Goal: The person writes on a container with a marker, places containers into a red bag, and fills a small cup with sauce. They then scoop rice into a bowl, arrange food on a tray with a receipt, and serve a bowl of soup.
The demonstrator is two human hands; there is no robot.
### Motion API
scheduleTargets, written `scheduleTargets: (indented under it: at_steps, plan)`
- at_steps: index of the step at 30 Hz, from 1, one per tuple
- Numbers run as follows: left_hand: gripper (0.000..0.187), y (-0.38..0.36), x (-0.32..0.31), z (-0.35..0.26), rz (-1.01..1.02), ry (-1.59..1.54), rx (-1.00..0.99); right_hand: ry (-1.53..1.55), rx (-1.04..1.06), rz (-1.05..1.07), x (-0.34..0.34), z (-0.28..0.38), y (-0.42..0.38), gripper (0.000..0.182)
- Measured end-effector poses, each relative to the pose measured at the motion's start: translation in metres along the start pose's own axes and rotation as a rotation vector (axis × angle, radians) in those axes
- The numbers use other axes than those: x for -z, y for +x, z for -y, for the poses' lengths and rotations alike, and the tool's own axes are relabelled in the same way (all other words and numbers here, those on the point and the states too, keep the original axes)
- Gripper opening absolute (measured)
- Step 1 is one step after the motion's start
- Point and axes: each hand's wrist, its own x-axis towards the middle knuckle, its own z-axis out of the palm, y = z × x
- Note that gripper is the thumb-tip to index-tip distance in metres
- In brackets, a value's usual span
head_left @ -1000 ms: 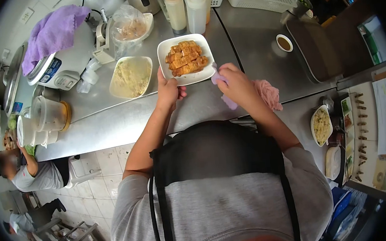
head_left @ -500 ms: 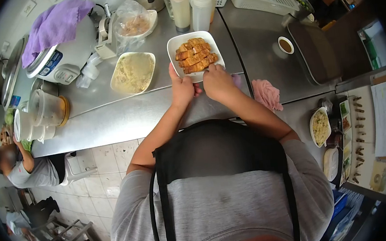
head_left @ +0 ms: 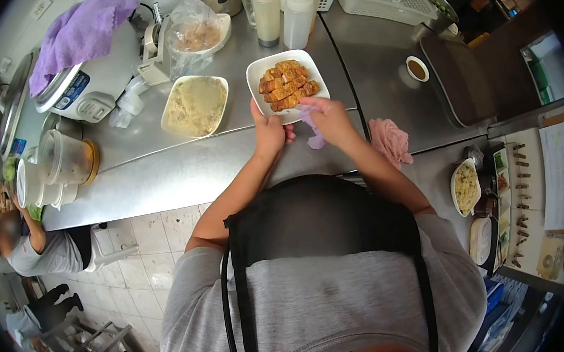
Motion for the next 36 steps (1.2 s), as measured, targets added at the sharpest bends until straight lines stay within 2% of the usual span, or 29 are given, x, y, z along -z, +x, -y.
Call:
scheduleTargets:
  at_steps: [3, 6, 9, 15, 17, 18, 19, 21, 24, 25, 28, 31, 34, 36]
  plan:
    - [0.06, 0.002, -0.003, 0.003, 0.001, -0.004, -0.062, -0.61, 0.555, -0.186, -0.017, -0.018, 0.001, 0.031]
    - [0.062, 0.003, -0.004, 0.003, -0.02, -0.017, -0.045, -0.707, 0.505, -0.086, -0.023, -0.008, -0.006, 0.031]
    - [0.062, 0.005, -0.002, 0.002, -0.036, -0.07, -0.051, -0.644, 0.663, -0.129, -0.024, -0.016, -0.008, 0.03]
    - [0.054, 0.003, 0.002, -0.004, -0.053, -0.07, 0.017, -0.541, 0.786, -0.183, -0.02, -0.017, -0.007, 0.027]
    - [0.053, 0.01, 0.002, 0.005, -0.062, -0.143, -0.126, -0.558, 0.811, 0.058, -0.01, -0.012, -0.011, 0.024]
    - [0.054, 0.012, 0.004, 0.009, -0.062, -0.147, -0.125, -0.565, 0.82, 0.179, -0.004, -0.012, -0.012, 0.023]
    - [0.055, 0.013, 0.005, 0.01, -0.062, -0.15, -0.124, -0.444, 0.748, 0.188, 0.001, -0.019, -0.012, 0.021]
    - [0.061, 0.005, 0.006, -0.002, -0.056, -0.095, 0.017, -0.205, 0.601, 0.208, 0.011, -0.039, -0.01, 0.018]
    - [0.054, 0.005, 0.008, -0.001, -0.06, -0.095, -0.006, 0.474, 0.014, -0.129, 0.016, -0.038, 0.0, 0.019]
    - [0.056, 0.004, 0.008, -0.002, -0.058, -0.106, -0.011, 0.716, -0.085, -0.171, 0.016, -0.043, 0.008, 0.022]
    - [0.06, 0.0, 0.006, -0.004, -0.048, -0.118, -0.016, 0.962, -0.239, -0.124, 0.007, -0.061, 0.028, 0.024]
    - [0.059, -0.004, 0.009, -0.012, -0.043, -0.11, -0.008, 0.773, -0.179, 0.039, -0.009, -0.051, 0.018, 0.026]
    - [0.057, -0.008, 0.019, -0.031, -0.037, -0.07, -0.038, 0.211, 0.198, -0.127, -0.013, -0.062, 0.03, 0.034]
    - [0.049, -0.011, 0.033, -0.051, -0.07, -0.058, -0.029, -0.609, 0.5, -0.328, -0.01, -0.046, 0.029, 0.038]
